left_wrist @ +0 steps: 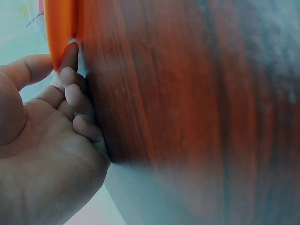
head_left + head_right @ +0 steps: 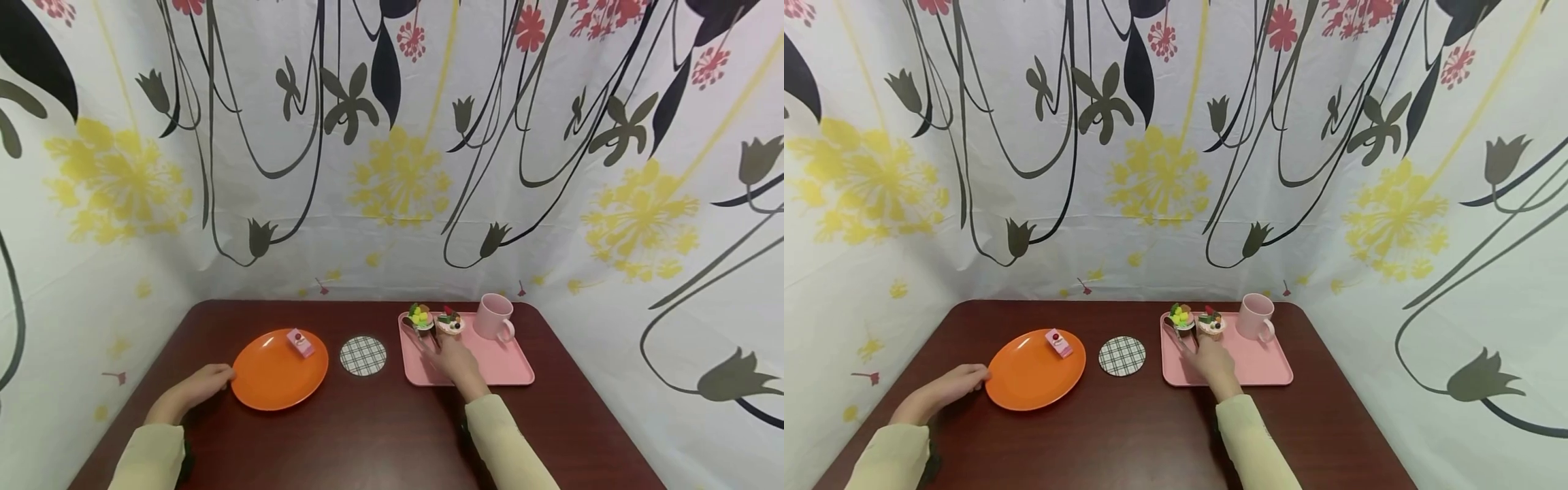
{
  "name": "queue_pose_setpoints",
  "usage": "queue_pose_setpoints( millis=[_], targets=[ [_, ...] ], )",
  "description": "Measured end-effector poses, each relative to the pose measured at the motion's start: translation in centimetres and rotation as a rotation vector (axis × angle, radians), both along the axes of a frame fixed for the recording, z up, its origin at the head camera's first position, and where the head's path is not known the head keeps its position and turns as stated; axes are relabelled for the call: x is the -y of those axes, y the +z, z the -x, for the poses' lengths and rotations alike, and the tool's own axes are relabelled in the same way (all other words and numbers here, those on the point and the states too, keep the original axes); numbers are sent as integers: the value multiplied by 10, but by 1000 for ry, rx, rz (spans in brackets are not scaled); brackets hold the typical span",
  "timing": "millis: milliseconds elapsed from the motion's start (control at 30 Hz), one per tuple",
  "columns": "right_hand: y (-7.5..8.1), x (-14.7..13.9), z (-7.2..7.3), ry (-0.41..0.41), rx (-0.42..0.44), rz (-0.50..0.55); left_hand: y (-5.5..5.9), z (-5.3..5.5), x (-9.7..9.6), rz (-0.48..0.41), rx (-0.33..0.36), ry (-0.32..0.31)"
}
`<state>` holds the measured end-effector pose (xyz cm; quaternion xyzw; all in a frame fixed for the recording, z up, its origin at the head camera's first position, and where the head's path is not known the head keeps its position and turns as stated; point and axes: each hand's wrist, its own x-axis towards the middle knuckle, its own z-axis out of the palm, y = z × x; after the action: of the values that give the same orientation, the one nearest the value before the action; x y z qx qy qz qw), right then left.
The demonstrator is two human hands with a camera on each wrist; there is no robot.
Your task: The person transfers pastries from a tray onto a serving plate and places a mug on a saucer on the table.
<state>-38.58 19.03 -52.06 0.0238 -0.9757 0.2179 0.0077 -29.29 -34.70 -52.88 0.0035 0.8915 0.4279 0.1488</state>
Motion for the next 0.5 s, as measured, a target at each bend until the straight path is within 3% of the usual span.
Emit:
queue_pose_setpoints(
  millis=[133, 500],
  targets=[
    [-2, 2, -1, -5, -18, 5, 1, -3, -2, -3, -1, 38],
    [4, -2, -3, 12, -32, 10, 3, -2, -4, 21, 2, 55]
  ],
)
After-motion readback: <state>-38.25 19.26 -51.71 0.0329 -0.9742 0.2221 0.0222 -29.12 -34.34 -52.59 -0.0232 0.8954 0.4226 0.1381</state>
